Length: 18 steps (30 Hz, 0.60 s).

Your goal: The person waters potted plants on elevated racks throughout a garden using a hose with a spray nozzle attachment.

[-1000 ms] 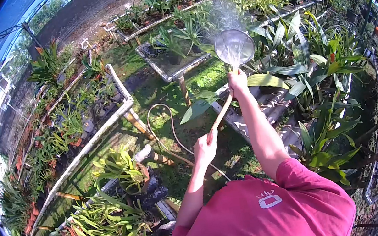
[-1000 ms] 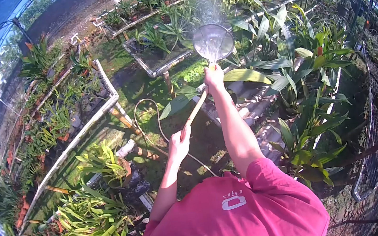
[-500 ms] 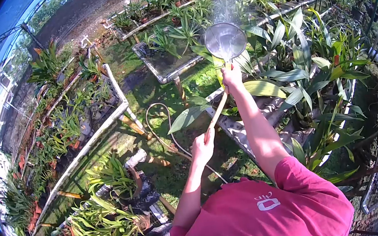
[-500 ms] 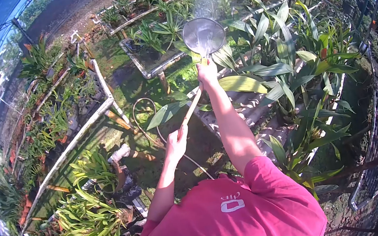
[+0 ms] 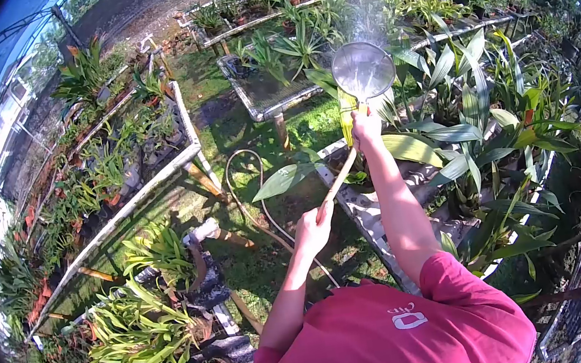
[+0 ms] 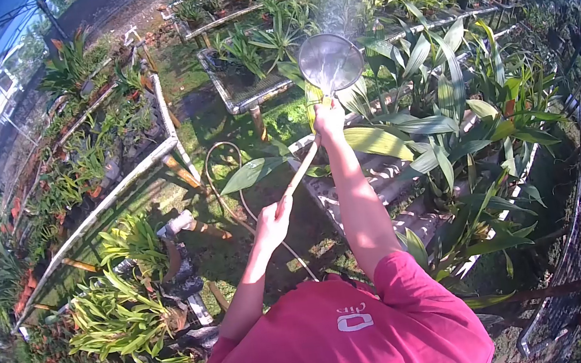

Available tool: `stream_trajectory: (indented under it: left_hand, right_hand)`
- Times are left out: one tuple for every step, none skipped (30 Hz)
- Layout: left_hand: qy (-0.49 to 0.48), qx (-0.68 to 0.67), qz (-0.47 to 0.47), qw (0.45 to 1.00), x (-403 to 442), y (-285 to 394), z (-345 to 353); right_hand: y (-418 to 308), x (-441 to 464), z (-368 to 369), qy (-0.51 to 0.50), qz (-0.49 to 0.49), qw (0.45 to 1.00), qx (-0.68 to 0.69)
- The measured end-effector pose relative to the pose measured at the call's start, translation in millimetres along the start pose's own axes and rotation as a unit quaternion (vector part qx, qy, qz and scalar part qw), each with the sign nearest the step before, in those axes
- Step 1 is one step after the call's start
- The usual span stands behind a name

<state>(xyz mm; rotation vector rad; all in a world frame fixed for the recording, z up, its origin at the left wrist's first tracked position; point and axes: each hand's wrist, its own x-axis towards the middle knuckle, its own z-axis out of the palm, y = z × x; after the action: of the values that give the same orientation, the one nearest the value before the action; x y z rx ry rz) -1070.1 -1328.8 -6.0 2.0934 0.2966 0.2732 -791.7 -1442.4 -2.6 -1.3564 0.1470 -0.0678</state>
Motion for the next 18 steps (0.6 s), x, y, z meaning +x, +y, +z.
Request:
stream_trajectory:
  left_hand:
    - [-0.002,-0.007,0.0,1.0,-2,1,2]
    - [-0.004,-0.013,0.0,1.0,-4,2,3]
    - [-0.001,-0.012,-0.005,1.0,-7,4,3]
    - [0.002,-0.011,-0.01,1.0,-11,6,3]
    - [0.006,-0.01,-0.014,1.0,-13,6,2]
    - [0.012,-0.012,0.005,1.0,-16,2,1]
    - [0.016,-0.022,-0.002,1.0,-21,-2,0]
    - [0.019,-0.032,-0.011,0.999,-28,-6,0]
    - [0.02,-0.041,-0.021,0.999,-38,-8,-3]
    - [0.014,-0.045,-0.023,0.999,-44,-15,-5]
    - [0.02,-0.045,-0.024,0.999,-50,-19,-9]
    - [0.027,-0.045,-0.023,0.998,-57,-24,-13]
    - [0.034,-0.044,-0.022,0.998,-64,-29,-18]
    - [0.027,-0.055,-0.047,0.997,-71,-38,-22]
    - [0.029,-0.052,-0.056,0.997,-79,-43,-28]
    - [0.031,-0.049,-0.066,0.996,-87,-49,-35]
    - [0.035,-0.047,-0.076,0.995,-94,-55,-41]
    - [0.042,-0.044,-0.091,0.994,-103,-54,-51]
  right_hand:
    - [-5,-3,0,-0.014,0.02,1.0,0.003]
    - [-3,-1,3,-0.006,0.019,1.0,-0.015]
    - [7,5,5,-0.025,0.008,0.999,-0.022]
    - [15,8,7,-0.045,-0.003,0.999,-0.029]
    - [23,13,12,-0.065,-0.015,0.997,-0.035]
    - [19,7,20,-0.094,-0.009,0.995,-0.014]
    - [17,-1,26,-0.122,-0.001,0.992,0.007]
    - [17,-11,31,-0.149,0.009,0.988,0.027]
    - [24,-20,33,-0.174,0.021,0.983,0.047]
    - [28,-25,41,-0.166,0.037,0.985,0.016]
    - [31,-33,45,-0.171,0.041,0.984,0.019]
    - [34,-43,51,-0.176,0.044,0.983,0.023]
    - [37,-52,55,-0.18,0.047,0.982,0.026]
    - [40,-62,60,-0.184,0.042,0.982,0.018]
    - [41,-74,63,-0.181,0.053,0.982,0.019]
    - [43,-87,65,-0.178,0.065,0.982,0.02]
    - [44,-100,70,-0.177,0.076,0.981,0.019]
    - [49,-111,75,-0.172,0.076,0.982,0.021]
